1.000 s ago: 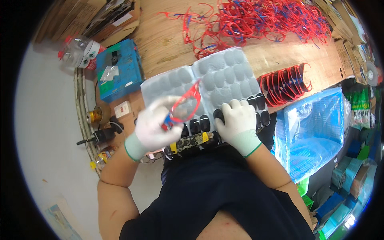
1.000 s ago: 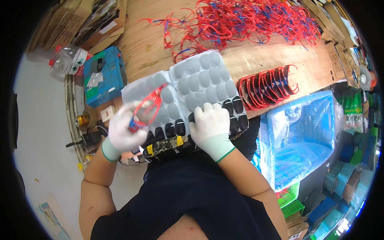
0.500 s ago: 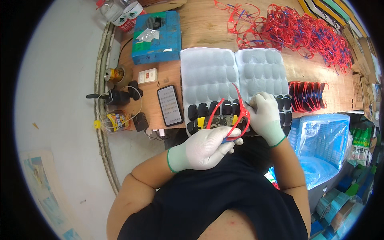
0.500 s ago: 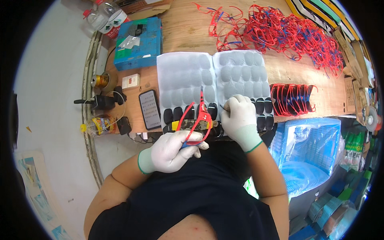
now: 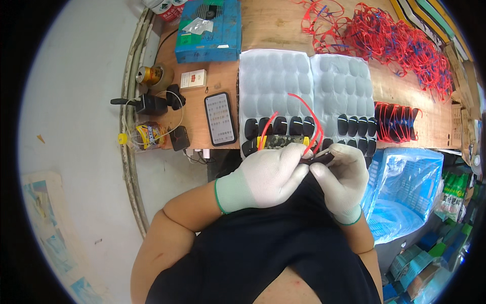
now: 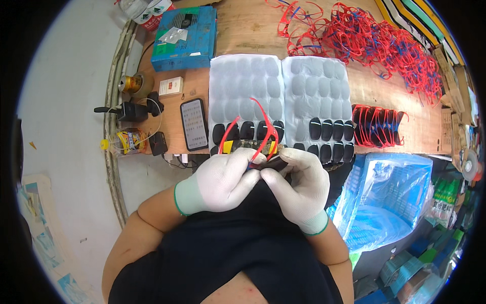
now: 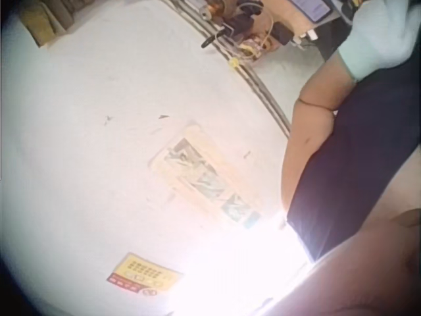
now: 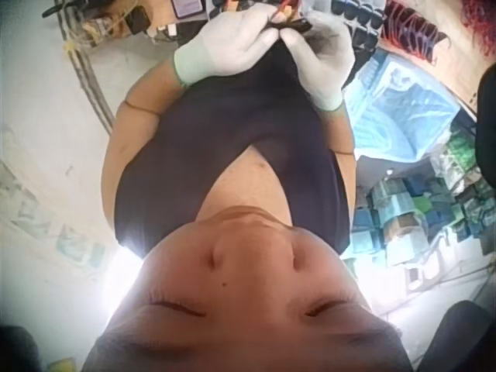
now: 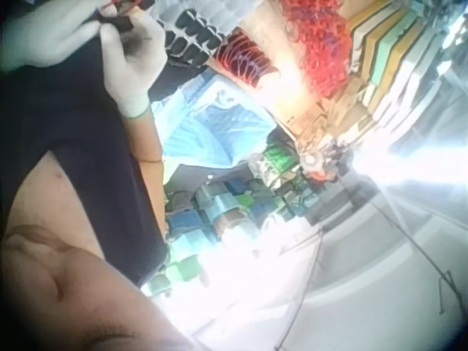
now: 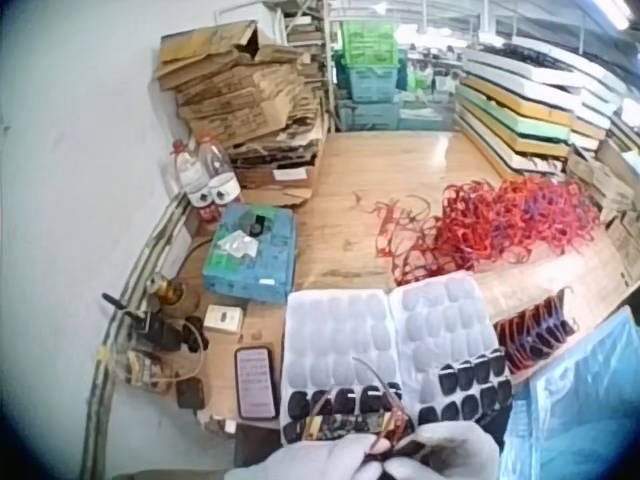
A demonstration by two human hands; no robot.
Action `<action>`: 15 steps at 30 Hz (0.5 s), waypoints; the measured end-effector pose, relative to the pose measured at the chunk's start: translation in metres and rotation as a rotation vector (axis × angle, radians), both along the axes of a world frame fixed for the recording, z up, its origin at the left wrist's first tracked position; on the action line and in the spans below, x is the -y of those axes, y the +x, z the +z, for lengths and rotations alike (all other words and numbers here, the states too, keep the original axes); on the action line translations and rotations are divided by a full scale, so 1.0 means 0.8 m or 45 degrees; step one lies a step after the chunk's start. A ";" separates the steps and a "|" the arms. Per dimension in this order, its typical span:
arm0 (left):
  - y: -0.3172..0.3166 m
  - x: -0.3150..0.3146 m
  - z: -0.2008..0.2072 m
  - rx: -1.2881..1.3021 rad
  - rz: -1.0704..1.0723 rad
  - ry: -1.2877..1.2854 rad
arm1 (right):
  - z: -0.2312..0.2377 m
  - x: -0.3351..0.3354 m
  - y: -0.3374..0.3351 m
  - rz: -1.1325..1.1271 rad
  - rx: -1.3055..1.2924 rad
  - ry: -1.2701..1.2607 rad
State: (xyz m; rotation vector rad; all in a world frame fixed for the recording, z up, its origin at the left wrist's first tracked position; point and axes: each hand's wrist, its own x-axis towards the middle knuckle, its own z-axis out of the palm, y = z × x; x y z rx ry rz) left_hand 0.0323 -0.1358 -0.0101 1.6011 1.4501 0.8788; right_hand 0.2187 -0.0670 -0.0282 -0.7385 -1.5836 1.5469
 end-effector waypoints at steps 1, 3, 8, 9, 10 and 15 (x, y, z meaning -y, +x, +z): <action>-0.001 -0.001 0.002 -0.008 -0.023 -0.037 | -0.001 0.000 -0.001 -0.024 -0.033 -0.003; -0.001 -0.001 0.005 -0.022 -0.066 -0.110 | -0.003 0.000 -0.001 -0.068 -0.098 -0.009; 0.001 0.004 -0.003 0.088 -0.089 0.125 | 0.000 -0.003 0.005 0.059 -0.346 -0.366; 0.000 0.004 -0.001 0.168 -0.122 0.153 | 0.000 -0.006 0.004 0.106 -0.375 -0.454; -0.001 0.005 0.001 0.247 -0.155 0.182 | 0.000 -0.009 0.001 0.153 -0.403 -0.543; -0.006 0.004 0.013 0.310 -0.305 0.032 | -0.007 -0.026 0.019 0.546 -0.388 -0.881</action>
